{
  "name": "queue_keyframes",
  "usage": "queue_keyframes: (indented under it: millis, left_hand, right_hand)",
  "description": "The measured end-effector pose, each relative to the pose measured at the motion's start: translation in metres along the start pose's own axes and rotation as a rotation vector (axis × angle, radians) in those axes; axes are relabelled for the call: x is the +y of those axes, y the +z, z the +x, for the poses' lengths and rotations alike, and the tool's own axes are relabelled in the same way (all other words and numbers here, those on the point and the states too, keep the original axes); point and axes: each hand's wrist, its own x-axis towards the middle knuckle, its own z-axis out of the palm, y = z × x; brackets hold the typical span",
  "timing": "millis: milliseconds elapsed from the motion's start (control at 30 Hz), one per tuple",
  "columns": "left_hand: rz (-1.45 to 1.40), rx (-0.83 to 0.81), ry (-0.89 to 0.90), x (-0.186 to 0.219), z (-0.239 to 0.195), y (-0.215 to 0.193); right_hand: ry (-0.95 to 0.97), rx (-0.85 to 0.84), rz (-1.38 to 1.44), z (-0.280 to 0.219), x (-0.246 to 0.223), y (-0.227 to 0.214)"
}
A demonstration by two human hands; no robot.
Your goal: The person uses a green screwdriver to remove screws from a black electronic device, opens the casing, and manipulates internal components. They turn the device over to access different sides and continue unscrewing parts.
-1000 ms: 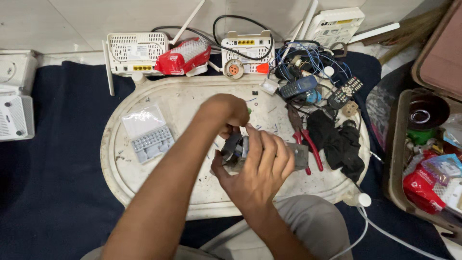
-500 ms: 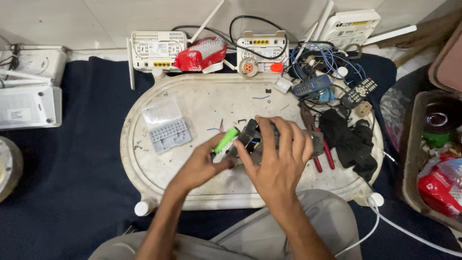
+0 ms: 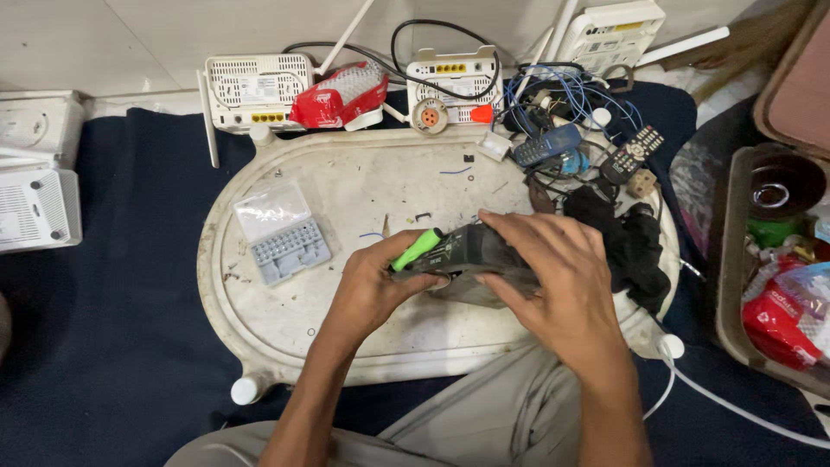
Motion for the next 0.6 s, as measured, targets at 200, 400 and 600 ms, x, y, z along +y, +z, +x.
queue_keyframes:
  millis: [200,400,600]
  left_hand:
    - [0.270,0.062,0.226,0.034,-0.005,-0.018]
    - [0.571,0.042,0.243,0.057,-0.004,-0.037]
    - [0.668,-0.028,0.223,0.055,0.007,-0.026]
  right_hand:
    - [0.095,0.099,0.307,-0.012,0.013,0.004]
    - [0.229,0.094,0.896,-0.025,0.039,0.048]
    - [0.367,-0.015,1.168,-0.040,0.061,0.073]
